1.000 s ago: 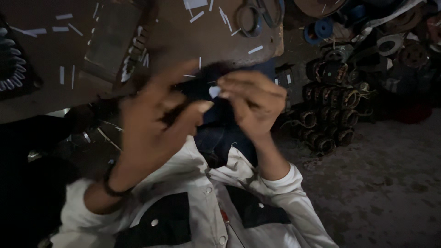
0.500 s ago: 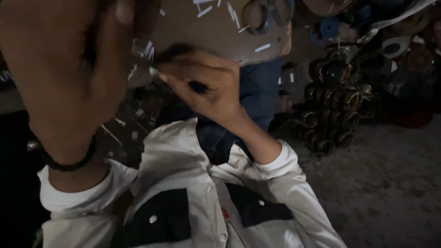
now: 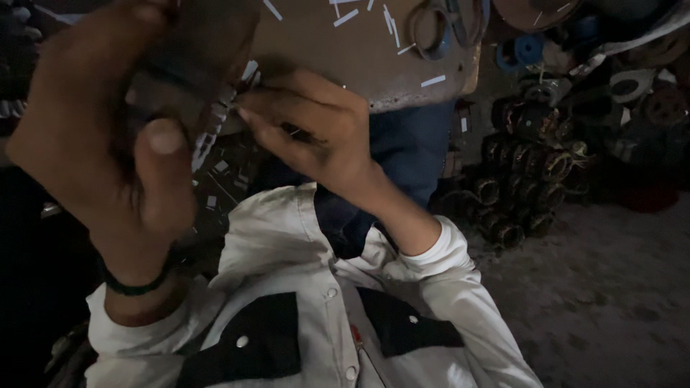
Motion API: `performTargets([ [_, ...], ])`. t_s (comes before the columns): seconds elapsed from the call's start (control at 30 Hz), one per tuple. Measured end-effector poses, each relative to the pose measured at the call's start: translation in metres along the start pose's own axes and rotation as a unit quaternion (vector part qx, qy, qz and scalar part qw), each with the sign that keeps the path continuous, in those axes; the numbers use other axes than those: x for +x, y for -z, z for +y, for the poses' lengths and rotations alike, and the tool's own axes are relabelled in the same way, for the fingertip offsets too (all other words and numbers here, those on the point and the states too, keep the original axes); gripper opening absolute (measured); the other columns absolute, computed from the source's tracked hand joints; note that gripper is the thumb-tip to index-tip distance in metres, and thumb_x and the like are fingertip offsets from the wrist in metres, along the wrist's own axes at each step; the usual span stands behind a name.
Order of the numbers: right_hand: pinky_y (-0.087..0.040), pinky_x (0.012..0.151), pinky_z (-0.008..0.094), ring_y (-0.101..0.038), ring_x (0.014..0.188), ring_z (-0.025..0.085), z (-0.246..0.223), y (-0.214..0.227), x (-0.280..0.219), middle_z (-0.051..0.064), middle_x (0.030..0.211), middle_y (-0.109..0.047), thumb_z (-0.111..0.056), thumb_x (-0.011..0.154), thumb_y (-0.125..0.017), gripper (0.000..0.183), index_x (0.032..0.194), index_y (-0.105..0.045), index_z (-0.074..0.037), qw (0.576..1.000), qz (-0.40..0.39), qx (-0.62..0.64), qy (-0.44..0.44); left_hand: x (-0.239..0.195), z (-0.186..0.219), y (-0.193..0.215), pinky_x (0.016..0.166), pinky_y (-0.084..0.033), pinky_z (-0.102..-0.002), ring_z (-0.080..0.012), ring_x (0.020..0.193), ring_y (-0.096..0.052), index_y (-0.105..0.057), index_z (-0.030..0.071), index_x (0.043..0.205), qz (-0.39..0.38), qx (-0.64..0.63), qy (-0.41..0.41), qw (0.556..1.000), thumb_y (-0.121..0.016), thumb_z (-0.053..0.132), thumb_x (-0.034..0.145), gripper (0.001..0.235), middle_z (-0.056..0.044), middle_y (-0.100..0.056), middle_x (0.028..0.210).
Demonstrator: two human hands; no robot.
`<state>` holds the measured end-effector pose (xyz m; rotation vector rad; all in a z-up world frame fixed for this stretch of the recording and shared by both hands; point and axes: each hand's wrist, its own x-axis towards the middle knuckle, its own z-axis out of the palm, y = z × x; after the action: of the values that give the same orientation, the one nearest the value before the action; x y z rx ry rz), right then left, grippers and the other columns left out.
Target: The person picks up small white paper strips and inserts them into the slots of an electric motor stator by hand.
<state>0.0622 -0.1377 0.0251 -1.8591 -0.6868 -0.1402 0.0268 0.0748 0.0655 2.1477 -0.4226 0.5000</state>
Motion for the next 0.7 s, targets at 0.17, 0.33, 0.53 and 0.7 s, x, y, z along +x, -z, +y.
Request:
performTargets([
  [0.17, -0.051, 0.056, 0.023, -0.066, 0.069, 0.012, -0.012, -0.016, -0.005, 0.006, 0.087, -0.067, -0.002, 0.091, -0.086, 0.018, 0.105, -0.077, -0.001, 0.996, 0.044, -0.053, -0.057, -0.009, 0.009, 0.006, 0.09, -0.052, -0.032, -0.0287, 0.111, -0.07, -0.058, -0.003, 0.14, -0.03, 0.04, 0.068, 0.996, -0.033, 0.047, 0.122, 0.059, -0.018, -0.068, 0.128],
  [0.33, -0.06, 0.067, 0.023, -0.072, 0.082, 0.012, -0.02, -0.013, -0.013, 0.009, 0.101, -0.067, -0.001, 0.095, -0.082, 0.026, 0.119, -0.071, 0.002, 0.998, 0.025, -0.002, -0.066, -0.013, 0.007, 0.006, 0.081, -0.053, -0.034, -0.0303, 0.101, -0.073, -0.064, -0.003, 0.137, -0.043, 0.094, 0.081, 0.991, -0.027, 0.054, 0.122, 0.07, -0.02, -0.072, 0.117],
  [0.53, -0.06, 0.068, 0.023, -0.074, 0.082, 0.014, -0.018, -0.016, -0.015, 0.01, 0.104, -0.072, 0.001, 0.096, -0.082, 0.024, 0.117, -0.071, -0.001, 0.998, 0.042, -0.045, -0.03, -0.012, 0.005, 0.002, 0.067, -0.046, -0.034, -0.0262, 0.081, -0.069, -0.066, -0.004, 0.13, -0.022, 0.066, 0.081, 0.994, -0.03, 0.056, 0.121, 0.071, -0.018, -0.069, 0.098],
  [0.7, -0.058, 0.067, 0.025, -0.073, 0.081, 0.016, -0.013, -0.016, -0.015, 0.009, 0.101, -0.072, -0.002, 0.095, -0.085, 0.027, 0.117, -0.07, 0.0, 0.998, 0.032, -0.056, -0.024, -0.007, 0.006, 0.003, 0.062, -0.041, -0.035, -0.0249, 0.069, -0.062, -0.069, -0.004, 0.137, -0.044, 0.099, 0.092, 0.99, -0.033, 0.054, 0.118, 0.07, -0.017, -0.061, 0.084],
])
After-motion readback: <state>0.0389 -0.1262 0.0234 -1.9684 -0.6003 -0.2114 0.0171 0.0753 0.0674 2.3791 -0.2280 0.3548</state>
